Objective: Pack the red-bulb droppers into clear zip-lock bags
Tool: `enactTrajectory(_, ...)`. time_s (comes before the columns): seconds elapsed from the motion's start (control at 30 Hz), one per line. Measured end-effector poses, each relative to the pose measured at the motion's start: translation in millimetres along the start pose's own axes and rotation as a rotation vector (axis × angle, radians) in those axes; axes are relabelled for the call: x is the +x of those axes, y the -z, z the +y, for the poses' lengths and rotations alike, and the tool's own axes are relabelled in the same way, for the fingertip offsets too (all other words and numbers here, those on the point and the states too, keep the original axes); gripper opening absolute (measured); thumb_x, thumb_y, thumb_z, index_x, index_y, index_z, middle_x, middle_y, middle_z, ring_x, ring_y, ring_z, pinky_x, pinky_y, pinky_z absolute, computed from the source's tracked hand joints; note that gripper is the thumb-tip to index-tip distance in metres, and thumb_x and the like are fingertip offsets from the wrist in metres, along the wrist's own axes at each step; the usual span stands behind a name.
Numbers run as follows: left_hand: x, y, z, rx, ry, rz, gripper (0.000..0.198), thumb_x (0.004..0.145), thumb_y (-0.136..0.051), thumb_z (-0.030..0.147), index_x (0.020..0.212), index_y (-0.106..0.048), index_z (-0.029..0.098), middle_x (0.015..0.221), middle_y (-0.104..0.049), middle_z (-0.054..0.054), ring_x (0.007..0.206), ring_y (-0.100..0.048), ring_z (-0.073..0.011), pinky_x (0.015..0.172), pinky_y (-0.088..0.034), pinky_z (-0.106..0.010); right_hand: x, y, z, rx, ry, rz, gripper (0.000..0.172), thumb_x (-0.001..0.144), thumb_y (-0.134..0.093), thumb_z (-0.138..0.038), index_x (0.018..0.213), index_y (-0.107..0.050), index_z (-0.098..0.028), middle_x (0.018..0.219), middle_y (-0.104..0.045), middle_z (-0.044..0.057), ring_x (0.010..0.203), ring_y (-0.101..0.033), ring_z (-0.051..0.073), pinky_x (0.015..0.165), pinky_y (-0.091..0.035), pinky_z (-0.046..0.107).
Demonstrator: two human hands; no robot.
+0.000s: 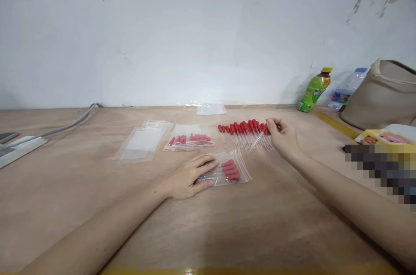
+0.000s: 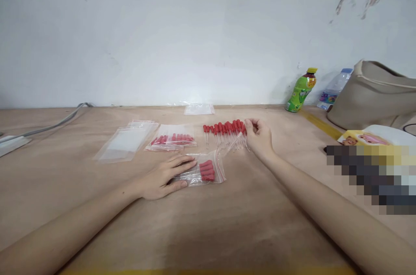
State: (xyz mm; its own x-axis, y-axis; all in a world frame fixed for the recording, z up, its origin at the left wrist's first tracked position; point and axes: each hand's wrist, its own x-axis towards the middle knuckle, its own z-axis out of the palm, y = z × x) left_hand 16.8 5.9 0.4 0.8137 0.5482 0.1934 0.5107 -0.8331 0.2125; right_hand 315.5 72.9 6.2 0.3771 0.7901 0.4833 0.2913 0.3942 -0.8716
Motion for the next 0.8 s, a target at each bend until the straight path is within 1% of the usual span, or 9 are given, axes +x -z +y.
enactTrajectory(0.13,-0.9,0.5,1.6,0.011,0.000,0.002,0.050,0.090,-0.040,0.039,0.135,-0.029,0.022,0.137,-0.034,-0.008,0.125,-0.031,-0.0238,0.103,-0.025,-0.043,-24.3,-3.9,2.1,0.121,-0.120,-0.031,0.037,0.067,-0.058,-0.053,0.077,-0.052,-0.018,0.066,-0.058,0.001,0.058,-0.055,0.012,0.059,-0.048,0.028)
enactTrajectory(0.2,-1.3,0.8,2.5,0.018,0.002,0.002,0.051,0.090,-0.039,0.040,0.136,-0.027,0.022,0.137,-0.034,-0.009,0.125,-0.031,-0.0242,0.104,-0.025,-0.044,-33.7,-7.5,2.7,0.140,-0.171,-0.074,0.038,0.066,-0.059,-0.053,0.080,-0.051,-0.019,0.065,-0.059,0.001,0.058,-0.056,0.012,0.060,-0.049,0.029)
enactTrajectory(0.27,-1.4,1.2,3.2,0.022,0.017,-0.003,0.053,0.090,-0.038,0.041,0.137,-0.024,0.021,0.138,-0.033,-0.009,0.125,-0.031,-0.0247,0.103,-0.026,-0.045,-40.7,-7.7,3.7,0.144,-0.216,-0.184,0.038,0.066,-0.061,-0.051,0.083,-0.050,-0.019,0.068,-0.061,0.002,0.060,-0.058,0.013,0.063,-0.050,0.029)
enactTrajectory(0.33,-1.4,1.6,3.6,0.026,0.038,-0.017,0.055,0.090,-0.038,0.042,0.138,-0.022,0.021,0.139,-0.030,-0.010,0.126,-0.029,-0.0252,0.103,-0.026,-0.045,-45.5,-4.4,5.2,0.143,-0.236,-0.366,0.036,0.066,-0.063,-0.046,0.086,-0.051,-0.019,0.076,-0.064,0.004,0.067,-0.061,0.014,0.067,-0.050,0.030)
enactTrajectory(0.4,-1.3,1.8,3.6,0.028,0.048,-0.028,0.057,0.090,-0.039,0.042,0.138,-0.019,0.021,0.140,-0.029,-0.010,0.127,-0.027,-0.0253,0.103,-0.025,-0.045,-48.4,0.6,6.1,0.111,-0.201,-0.568,0.032,0.067,-0.064,-0.041,0.086,-0.052,-0.018,0.083,-0.065,0.006,0.074,-0.062,0.015,0.070,-0.050,0.031)
enactTrajectory(0.47,-1.4,1.7,3.4,0.026,0.041,-0.024,0.058,0.089,-0.039,0.042,0.139,-0.018,0.022,0.140,-0.028,-0.010,0.128,-0.027,-0.0253,0.104,-0.023,-0.046,-50.0,4.7,5.5,0.001,-0.110,-0.706,0.028,0.068,-0.063,-0.038,0.086,-0.056,-0.018,0.082,-0.065,0.005,0.072,-0.061,0.015,0.067,-0.049,0.030)
enactTrajectory(0.53,-1.6,1.5,3.2,0.021,0.034,-0.018,0.058,0.089,-0.040,0.041,0.139,-0.018,0.021,0.140,-0.029,-0.010,0.127,-0.027,-0.0254,0.104,-0.024,-0.045,-50.7,6.6,3.2,-0.140,-0.001,-0.749,0.024,0.069,-0.062,-0.035,0.085,-0.060,-0.018,0.075,-0.064,0.003,0.066,-0.058,0.014,0.061,-0.047,0.029)
enactTrajectory(0.6,-2.0,1.1,3.2,0.017,0.039,-0.013,0.058,0.089,-0.040,0.042,0.139,-0.019,0.021,0.140,-0.029,-0.010,0.127,-0.028,-0.0259,0.104,-0.024,-0.044,-50.9,6.0,0.2,-0.204,0.072,-0.757,0.023,0.069,-0.062,-0.034,0.085,-0.062,-0.018,0.072,-0.062,0.002,0.063,-0.055,0.013,0.059,-0.045,0.028)
enactTrajectory(0.8,-2.3,1.0,3.6,0.017,0.056,-0.026,0.059,0.089,-0.039,0.044,0.139,-0.018,0.019,0.140,-0.027,-0.011,0.128,-0.025,-0.0256,0.104,-0.023,-0.044,-52.0,-0.9,-5.1,-0.109,0.110,-0.867,0.022,0.076,-0.055,-0.035,0.088,-0.059,-0.018,0.078,-0.060,0.003,0.067,-0.053,0.013,0.063,-0.044,0.027)
